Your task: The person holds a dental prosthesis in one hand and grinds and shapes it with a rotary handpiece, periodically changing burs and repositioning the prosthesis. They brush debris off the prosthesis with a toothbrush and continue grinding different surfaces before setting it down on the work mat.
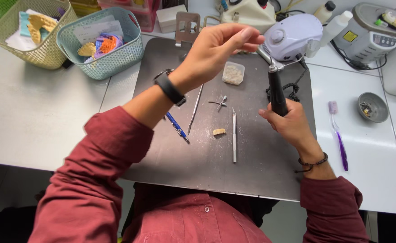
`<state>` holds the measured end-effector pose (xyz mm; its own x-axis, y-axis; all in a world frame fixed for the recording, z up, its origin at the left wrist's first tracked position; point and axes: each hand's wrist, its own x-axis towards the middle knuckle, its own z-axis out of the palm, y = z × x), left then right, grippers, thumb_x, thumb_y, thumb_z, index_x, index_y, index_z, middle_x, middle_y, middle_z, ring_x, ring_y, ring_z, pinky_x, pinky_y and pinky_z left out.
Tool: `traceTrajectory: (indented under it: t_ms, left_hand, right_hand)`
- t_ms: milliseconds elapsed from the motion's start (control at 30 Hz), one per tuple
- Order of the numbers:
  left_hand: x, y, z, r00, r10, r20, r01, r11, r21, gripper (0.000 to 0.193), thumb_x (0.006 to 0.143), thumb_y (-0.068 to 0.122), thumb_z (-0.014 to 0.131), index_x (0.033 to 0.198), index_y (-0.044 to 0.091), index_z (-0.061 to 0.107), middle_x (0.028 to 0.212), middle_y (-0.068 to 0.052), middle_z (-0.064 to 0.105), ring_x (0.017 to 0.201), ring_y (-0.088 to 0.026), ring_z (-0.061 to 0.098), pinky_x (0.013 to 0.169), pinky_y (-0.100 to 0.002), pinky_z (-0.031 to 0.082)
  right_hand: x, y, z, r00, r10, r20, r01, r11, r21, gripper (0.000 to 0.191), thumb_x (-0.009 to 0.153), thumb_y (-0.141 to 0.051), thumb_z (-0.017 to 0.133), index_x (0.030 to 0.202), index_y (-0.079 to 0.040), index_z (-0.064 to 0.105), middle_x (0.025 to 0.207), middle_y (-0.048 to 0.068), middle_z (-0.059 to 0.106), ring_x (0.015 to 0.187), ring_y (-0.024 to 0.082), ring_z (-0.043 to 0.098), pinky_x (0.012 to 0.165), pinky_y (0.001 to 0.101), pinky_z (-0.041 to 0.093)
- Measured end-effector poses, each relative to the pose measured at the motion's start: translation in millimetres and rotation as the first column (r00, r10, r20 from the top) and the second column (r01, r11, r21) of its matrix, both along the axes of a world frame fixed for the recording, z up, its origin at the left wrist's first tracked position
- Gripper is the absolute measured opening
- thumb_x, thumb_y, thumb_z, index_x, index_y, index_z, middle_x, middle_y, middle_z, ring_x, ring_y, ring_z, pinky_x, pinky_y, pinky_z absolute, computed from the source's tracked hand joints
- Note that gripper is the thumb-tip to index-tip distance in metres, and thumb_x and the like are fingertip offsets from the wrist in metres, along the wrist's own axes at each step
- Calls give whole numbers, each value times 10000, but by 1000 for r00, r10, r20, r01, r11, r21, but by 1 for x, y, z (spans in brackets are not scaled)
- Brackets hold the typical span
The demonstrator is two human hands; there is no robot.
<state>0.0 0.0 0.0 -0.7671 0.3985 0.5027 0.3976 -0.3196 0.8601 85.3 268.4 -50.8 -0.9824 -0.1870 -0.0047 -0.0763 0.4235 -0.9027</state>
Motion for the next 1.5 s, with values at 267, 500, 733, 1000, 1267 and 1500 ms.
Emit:
traceTrajectory:
  t_ms: [267, 500, 733, 1000, 1267, 1500]
  left_hand:
    - [-22, 52, -71, 984, 145, -103, -165, 960, -228, 207, 988, 170, 740, 1102, -2, 760, 1003, -71, 805, 920, -126, 782, 860, -272, 648]
    - [-30, 19, -102, 905, 386, -177, -402, 913, -65, 176, 1072, 136, 669, 1080, 1, 780, 986, -77, 797, 885, -104, 754, 862, -272, 623]
    - [-40, -32, -113, 868, 415, -274, -495, 771, -400, 153, 995, 140, 728, 1031, -1, 773, 856, -90, 780, 761, -124, 728, 709, -263, 605]
    - [-25, -36, -61, 964, 267, -12, -263, 940, -218, 500, 1078, 394, 678, 1409, 29, 592, 1236, -122, 736, 1099, -172, 700, 1000, -327, 575]
    - [81, 23, -24, 684, -699, 209, 670, 715, 200, 876, 895, 724, 664, 1345, 59, 314, 1375, -201, 507, 1256, -291, 525, 1101, -375, 418]
    - [72, 41, -83, 700, -712, 60, 713, 701, 9, 1096, 922, 828, 491, 1564, 16, 131, 1595, -150, 207, 1480, -241, 256, 1278, -334, 244]
  right_hand:
    - [-72, 48, -60, 940, 101, -327, 14, 944, 330, 272, 902, -250, 791, 803, -51, 634, 579, 8, 544, 512, 100, 500, 501, 299, 408]
    - [-88, 18, -92, 916, 124, -380, 13, 941, 338, 291, 912, -241, 788, 799, -27, 627, 552, 40, 522, 478, 133, 498, 491, 321, 401]
    - [-107, 34, -98, 928, 58, -369, 69, 944, 321, 320, 920, -239, 807, 791, -27, 605, 583, 26, 512, 539, 108, 472, 495, 315, 383]
    - [-137, 33, -93, 910, 6, -415, 120, 954, 276, 318, 937, -233, 798, 775, -43, 601, 572, 8, 520, 523, 97, 491, 498, 312, 394]
    - [-180, 66, -101, 875, -12, -484, 181, 935, 305, 347, 972, -260, 828, 850, -14, 616, 630, 53, 502, 573, 140, 478, 551, 335, 397]
    - [-193, 66, -133, 870, -19, -492, 177, 945, 276, 353, 1007, -249, 828, 825, -14, 638, 590, 26, 522, 564, 109, 477, 563, 321, 388]
